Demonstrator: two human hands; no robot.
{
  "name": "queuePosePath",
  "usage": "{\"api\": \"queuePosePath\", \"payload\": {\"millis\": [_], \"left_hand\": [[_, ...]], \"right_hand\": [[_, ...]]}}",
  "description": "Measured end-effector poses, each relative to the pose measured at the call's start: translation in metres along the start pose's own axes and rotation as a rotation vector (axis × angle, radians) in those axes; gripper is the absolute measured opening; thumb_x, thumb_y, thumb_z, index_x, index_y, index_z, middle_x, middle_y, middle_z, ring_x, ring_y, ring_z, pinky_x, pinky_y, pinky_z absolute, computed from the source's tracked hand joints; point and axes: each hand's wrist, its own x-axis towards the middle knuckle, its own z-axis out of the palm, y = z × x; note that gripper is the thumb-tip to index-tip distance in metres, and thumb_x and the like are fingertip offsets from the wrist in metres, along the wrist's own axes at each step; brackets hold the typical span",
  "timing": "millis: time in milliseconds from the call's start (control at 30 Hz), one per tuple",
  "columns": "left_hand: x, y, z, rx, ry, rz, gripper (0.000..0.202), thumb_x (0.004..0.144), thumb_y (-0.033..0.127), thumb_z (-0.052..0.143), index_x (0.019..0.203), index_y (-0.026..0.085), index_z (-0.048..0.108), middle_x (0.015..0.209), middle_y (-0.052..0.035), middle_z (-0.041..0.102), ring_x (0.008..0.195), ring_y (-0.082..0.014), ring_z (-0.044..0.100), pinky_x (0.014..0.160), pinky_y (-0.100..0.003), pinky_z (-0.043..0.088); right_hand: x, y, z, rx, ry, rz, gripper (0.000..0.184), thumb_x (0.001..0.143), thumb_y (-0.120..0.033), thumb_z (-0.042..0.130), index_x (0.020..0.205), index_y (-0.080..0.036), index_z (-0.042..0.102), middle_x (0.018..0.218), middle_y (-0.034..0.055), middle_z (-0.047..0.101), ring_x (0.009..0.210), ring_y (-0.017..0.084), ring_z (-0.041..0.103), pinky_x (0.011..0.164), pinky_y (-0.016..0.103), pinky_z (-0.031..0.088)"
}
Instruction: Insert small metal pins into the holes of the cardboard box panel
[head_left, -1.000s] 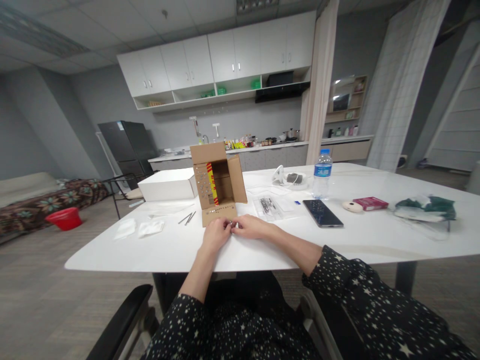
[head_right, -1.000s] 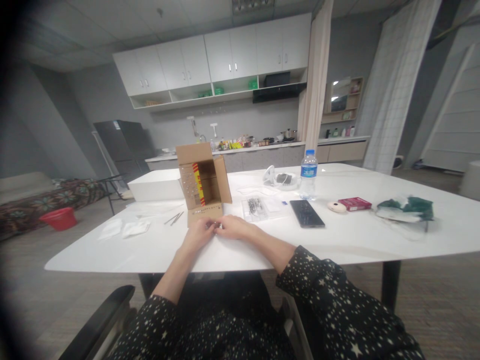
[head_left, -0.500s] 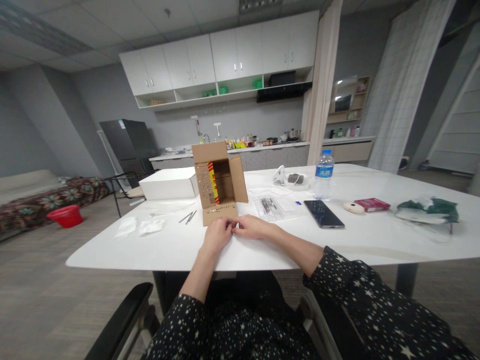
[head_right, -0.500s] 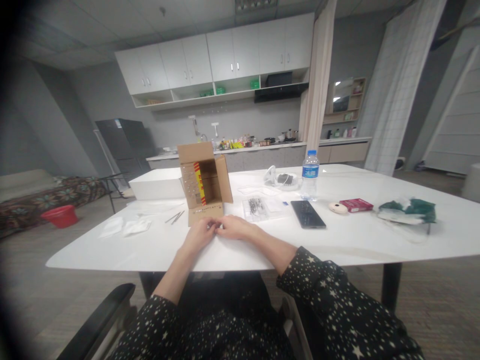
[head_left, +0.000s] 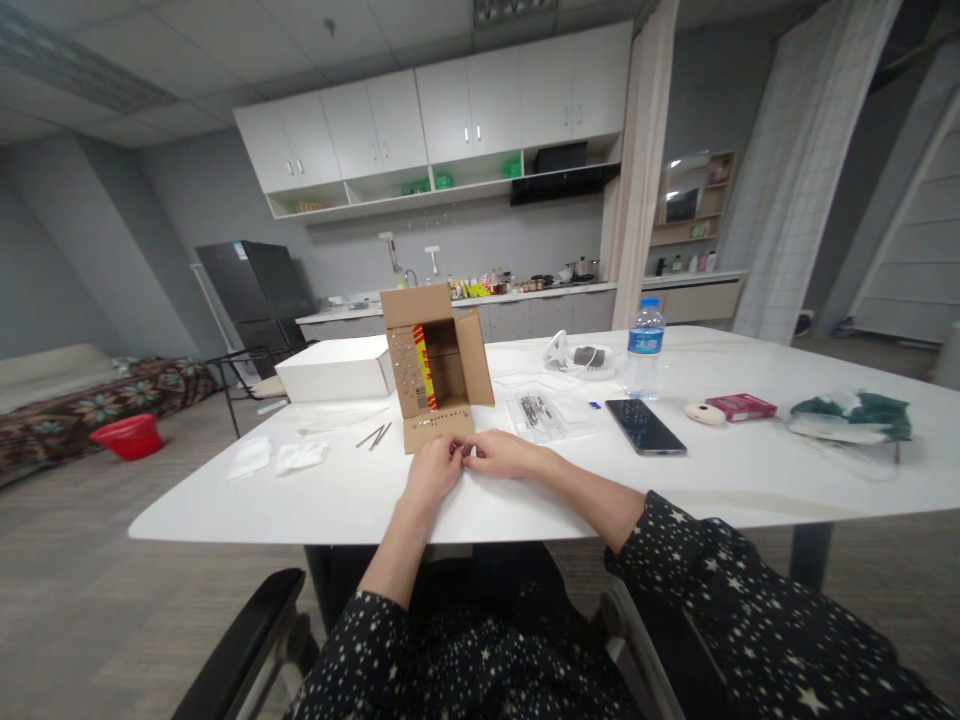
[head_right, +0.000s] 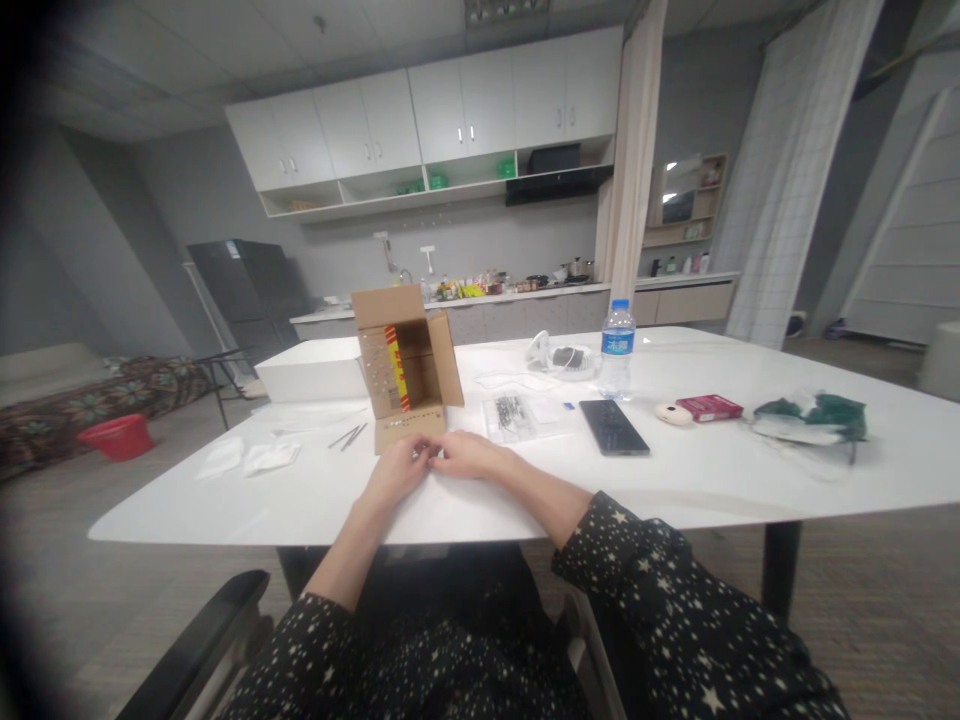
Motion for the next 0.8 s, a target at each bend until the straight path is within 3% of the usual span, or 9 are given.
{"api": "queuePosePath", "payload": {"millis": [800], "left_hand": [[0.0002, -0.0002, 0.0009, -0.046, -0.018, -0.03, 0.022, 0.087, 0.021, 0.05, 0.096, 0.019, 0.07, 0.099, -0.0082, 0.072, 0.096, -0.0209, 0.063, 0.084, -0.03, 0.046]], "right_hand": [[-0.0007, -0.001, -0.0008, 0.004, 0.006, -0.012, 0.026, 0.084, -0.025, 0.053, 0.103, -0.017, 0.068, 0.097, 0.0085, 0.072, 0.089, 0.022, 0.065, 0.074, 0.028, 0.044]]}}
